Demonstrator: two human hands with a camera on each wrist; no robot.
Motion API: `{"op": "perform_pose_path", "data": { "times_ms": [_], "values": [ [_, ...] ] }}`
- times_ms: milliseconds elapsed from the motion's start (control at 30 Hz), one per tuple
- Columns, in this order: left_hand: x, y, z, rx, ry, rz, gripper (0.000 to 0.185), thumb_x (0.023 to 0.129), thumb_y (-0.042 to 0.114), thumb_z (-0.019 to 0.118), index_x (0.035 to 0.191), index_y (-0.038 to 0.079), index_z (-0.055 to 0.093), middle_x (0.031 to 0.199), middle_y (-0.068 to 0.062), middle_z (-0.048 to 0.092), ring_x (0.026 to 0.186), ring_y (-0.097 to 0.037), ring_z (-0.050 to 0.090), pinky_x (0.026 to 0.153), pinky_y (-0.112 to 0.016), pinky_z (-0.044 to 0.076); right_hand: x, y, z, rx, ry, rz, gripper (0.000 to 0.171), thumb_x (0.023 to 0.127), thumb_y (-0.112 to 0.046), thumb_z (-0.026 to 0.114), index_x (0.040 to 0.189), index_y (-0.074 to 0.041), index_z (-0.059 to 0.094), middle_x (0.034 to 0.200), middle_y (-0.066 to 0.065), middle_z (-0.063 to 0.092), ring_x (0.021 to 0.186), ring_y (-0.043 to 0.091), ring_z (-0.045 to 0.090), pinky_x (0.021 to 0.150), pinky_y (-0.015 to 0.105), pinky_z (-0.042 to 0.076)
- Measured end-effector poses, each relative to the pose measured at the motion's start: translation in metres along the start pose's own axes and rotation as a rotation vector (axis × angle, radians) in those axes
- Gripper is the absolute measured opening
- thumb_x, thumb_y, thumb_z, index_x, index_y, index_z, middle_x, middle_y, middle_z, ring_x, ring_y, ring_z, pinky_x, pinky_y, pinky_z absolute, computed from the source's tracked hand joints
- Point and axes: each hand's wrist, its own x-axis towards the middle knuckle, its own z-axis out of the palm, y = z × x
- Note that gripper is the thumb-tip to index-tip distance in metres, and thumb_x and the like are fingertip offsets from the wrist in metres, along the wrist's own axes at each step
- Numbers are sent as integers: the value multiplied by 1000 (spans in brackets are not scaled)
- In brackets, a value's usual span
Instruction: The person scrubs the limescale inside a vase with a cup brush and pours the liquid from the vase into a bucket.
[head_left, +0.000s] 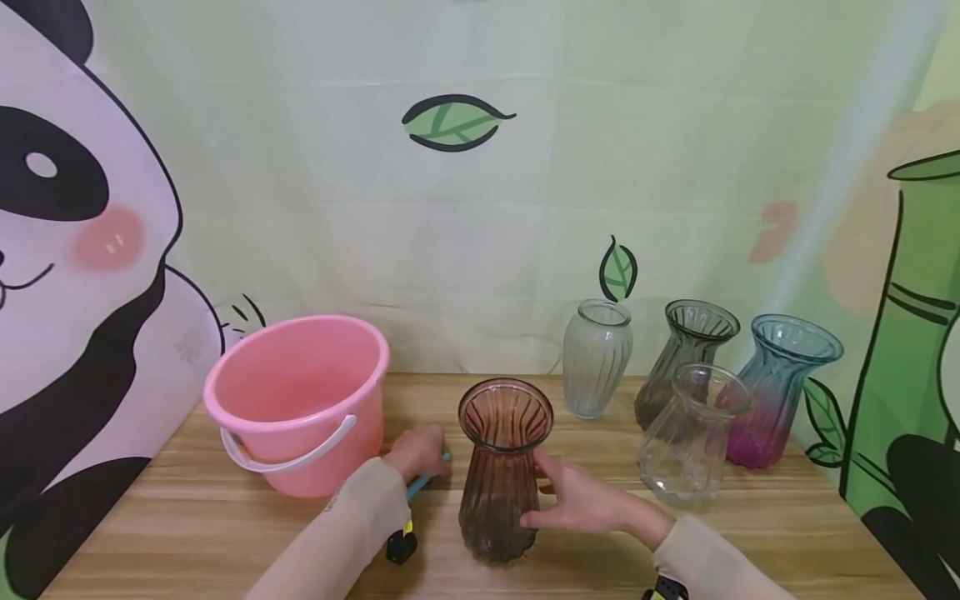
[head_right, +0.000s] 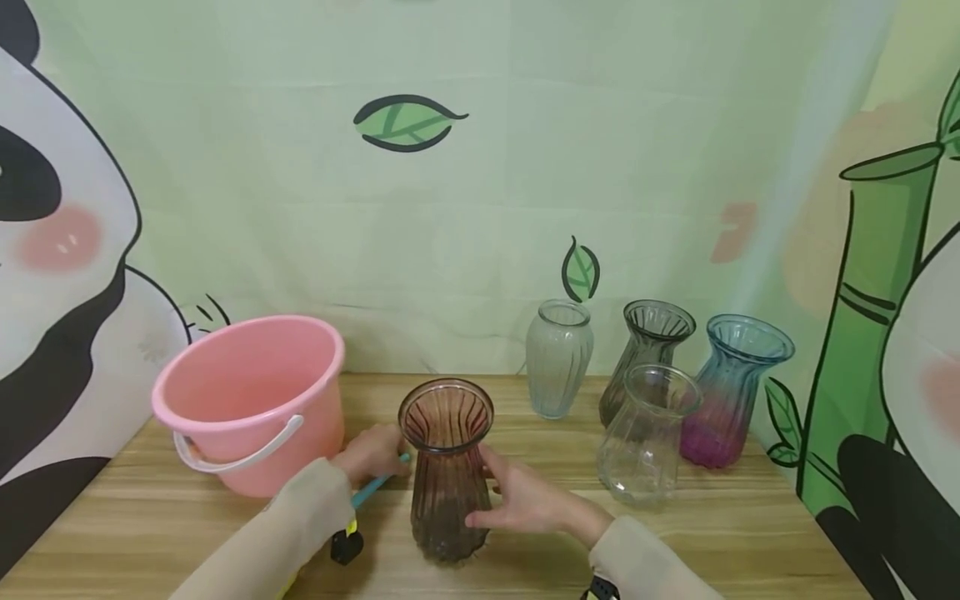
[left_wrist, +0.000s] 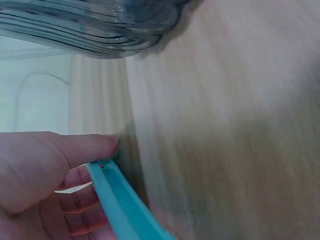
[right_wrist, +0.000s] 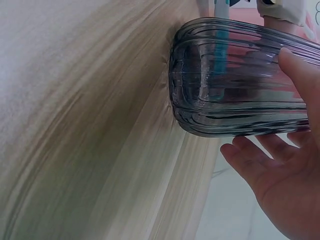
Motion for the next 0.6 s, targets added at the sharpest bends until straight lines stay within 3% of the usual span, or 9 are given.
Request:
{"op": "perform_pose_path", "data": {
  "times_ms": [133,300,500,600],
  "values": [
    [-2,0,-5,-55,-6,24,19,71,15,69,63,8,54,62,-2,48,57,-18,45,51,-28,36,1,0,2,7,5,-1,64,78,-23,71,128,-4,36,126,17,51,115,36,52,87,38,49],
    [-7,6,-22,-146,-3,68,29,79,16,62,56,11,43,53,3,35,47,-12,32,45,-23,26,1,1,3,23,14,16,65,78,-23,72,129,-6,36,127,16,50,116,35,51,88,36,49],
    [-13,15,-52,-271,90,146,24,83,14,56,60,9,48,53,3,37,48,-12,35,46,-23,29,1,2,4,35,17,26,68,77,-23,72,131,-5,34,129,15,49,117,34,50,89,37,48],
    [-16,19,-66,-319,156,198,25,85,13,51,62,11,42,57,2,41,52,-12,40,49,-23,33,1,2,5,32,16,30,69,77,-24,72,132,-5,33,129,16,48,117,35,50,88,37,48]
  ]
}}
